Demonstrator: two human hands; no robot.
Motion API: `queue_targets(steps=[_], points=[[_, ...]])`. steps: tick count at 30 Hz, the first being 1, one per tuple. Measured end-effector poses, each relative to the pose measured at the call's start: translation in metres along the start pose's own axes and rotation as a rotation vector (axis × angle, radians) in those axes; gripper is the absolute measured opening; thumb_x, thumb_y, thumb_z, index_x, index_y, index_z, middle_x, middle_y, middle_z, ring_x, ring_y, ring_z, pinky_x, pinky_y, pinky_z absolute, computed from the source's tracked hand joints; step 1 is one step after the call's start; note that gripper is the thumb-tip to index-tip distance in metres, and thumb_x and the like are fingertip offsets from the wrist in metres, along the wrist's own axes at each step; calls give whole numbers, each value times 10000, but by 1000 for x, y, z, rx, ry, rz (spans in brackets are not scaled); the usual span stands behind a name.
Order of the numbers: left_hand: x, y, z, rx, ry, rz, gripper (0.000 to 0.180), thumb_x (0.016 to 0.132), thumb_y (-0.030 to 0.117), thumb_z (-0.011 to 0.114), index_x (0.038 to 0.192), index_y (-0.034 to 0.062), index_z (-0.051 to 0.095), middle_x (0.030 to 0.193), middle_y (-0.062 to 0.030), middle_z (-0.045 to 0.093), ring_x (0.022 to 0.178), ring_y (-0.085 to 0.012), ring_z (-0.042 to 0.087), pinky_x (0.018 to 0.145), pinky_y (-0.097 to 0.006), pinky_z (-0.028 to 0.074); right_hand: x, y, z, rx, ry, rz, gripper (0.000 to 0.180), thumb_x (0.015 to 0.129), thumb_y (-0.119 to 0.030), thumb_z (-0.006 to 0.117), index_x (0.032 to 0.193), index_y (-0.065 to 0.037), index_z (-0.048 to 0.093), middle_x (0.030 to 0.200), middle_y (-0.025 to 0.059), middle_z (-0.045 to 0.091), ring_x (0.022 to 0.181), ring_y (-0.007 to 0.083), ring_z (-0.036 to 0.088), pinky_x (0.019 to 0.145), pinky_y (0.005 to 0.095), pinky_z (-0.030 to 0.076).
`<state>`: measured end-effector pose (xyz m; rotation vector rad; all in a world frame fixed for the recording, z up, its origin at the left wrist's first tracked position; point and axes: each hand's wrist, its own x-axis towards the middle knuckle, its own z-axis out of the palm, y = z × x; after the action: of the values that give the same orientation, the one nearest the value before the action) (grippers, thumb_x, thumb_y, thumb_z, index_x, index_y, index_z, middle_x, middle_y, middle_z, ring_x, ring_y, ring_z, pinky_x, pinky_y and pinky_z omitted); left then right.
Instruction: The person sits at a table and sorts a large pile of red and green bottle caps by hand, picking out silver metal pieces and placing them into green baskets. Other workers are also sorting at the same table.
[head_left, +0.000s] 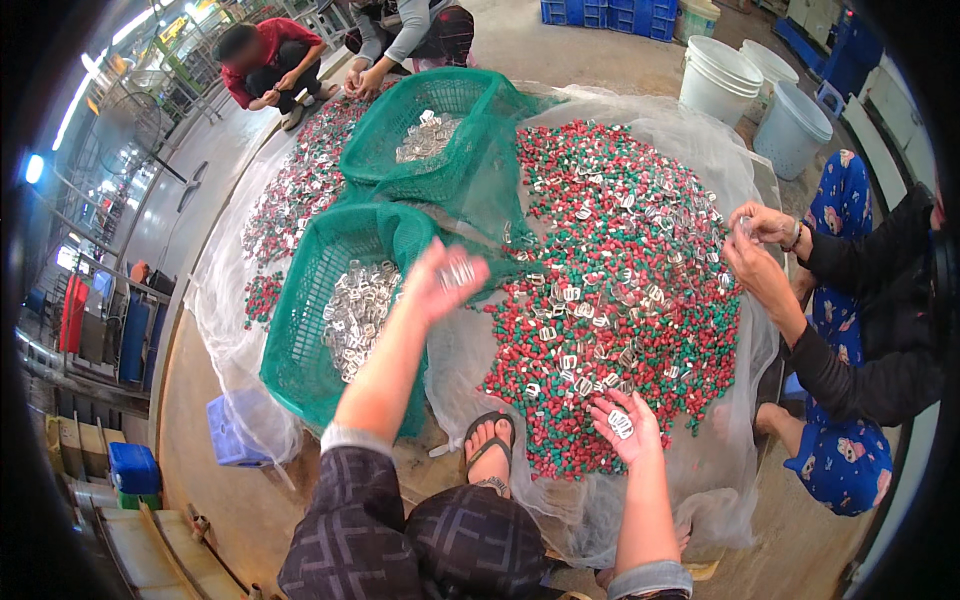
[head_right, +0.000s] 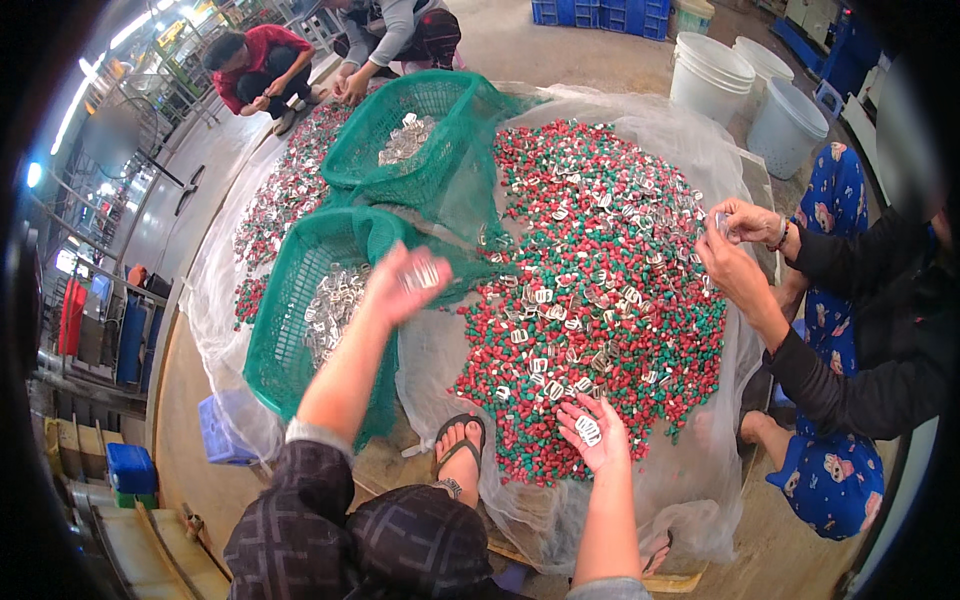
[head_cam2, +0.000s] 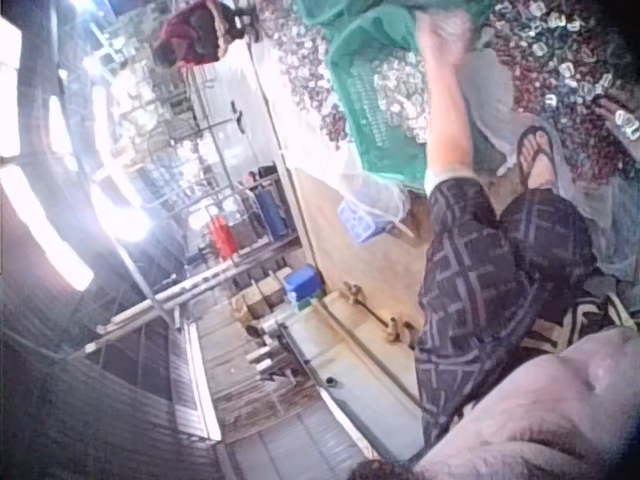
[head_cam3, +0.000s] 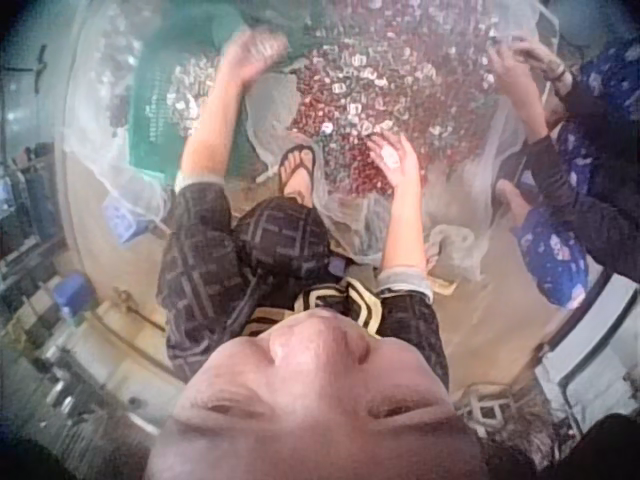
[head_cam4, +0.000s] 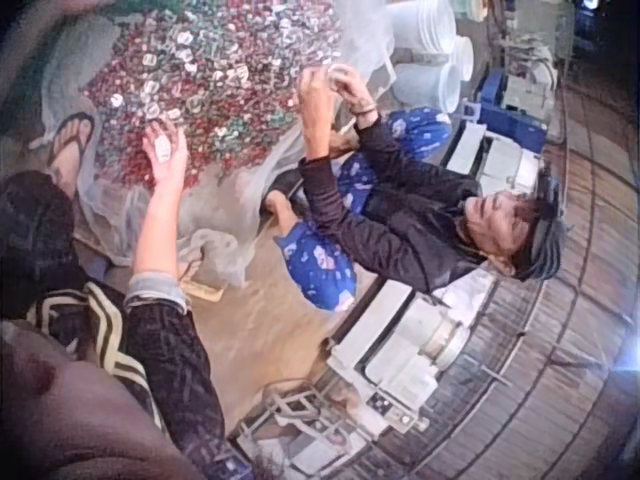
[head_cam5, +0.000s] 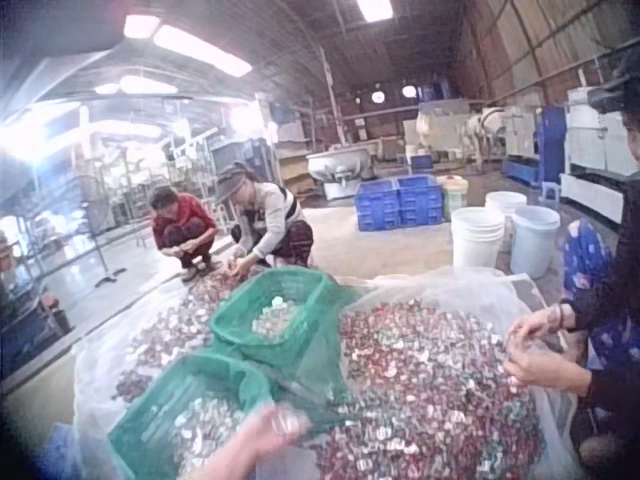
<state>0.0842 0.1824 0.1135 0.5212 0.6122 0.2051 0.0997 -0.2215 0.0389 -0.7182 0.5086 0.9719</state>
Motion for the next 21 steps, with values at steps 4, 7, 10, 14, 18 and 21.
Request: queue_targets(steps=[4, 7, 10, 14, 18, 21], points=[[43, 125, 72, -206, -20, 426, 980, 797, 624, 467, 1384, 166, -170, 1417, -289, -75, 1298, -494, 40, 1049, -584, 93, -3, -2, 2, 59, 4, -8, 422, 889, -378, 459, 1116, -24, 499, 1076, 225, 565, 966, 335, 587, 723, 426, 538], [48, 127, 94, -163, -47, 520, 948, 820, 588, 466, 1385, 157, -161, 1417, -290, -76, 1298, -491, 72, 1051, -571, 136, -2, -3, 0, 57, 105, -32, 368, 882, -361, 485, 1047, -34, 528, 967, 187, 591, 835, 304, 611, 667, 393, 539], [48, 84, 88, 5, -98, 486, 845, 860, 520, 461, 1400, 151, -75, 1417, -270, 58, 1219, -457, 319, 961, -522, 357, 1, -6, -13, 74, 203, -76, 314, 866, -332, 529, 991, -47, 564, 803, 109, 601, 682, 232, 600, 587, 344, 521], [42, -1, 30, 134, -27, 160, 657, 874, 433, 496, 1330, 61, 205, 1272, -272, 356, 1036, -411, 511, 796, -475, 490, 8, -5, -33, 104, 234, -105, 224, 829, -268, 605, 914, -61, 594, 610, 7, 523, 518, 126, 507, 459, 257, 432], [17, -78, -11, 387, -54, -144, 396, 900, 357, 473, 1145, 50, 424, 1038, -189, 542, 904, -287, 584, 732, -359, 523, 9, -8, -48, 154, 289, -140, 128, 824, -209, 617, 865, -94, 582, 547, -36, 426, 451, 83, 387, 400, 212, 305], [-7, -112, -8, 524, -40, -218, 308, 909, 283, 469, 1110, 49, 480, 974, -133, 576, 837, -231, 599, 707, -318, 497, 8, -10, -56, 166, 304, -152, 113, 831, -208, 611, 865, -108, 568, 533, -44, 401, 433, 73, 360, 377, 208, 272]])
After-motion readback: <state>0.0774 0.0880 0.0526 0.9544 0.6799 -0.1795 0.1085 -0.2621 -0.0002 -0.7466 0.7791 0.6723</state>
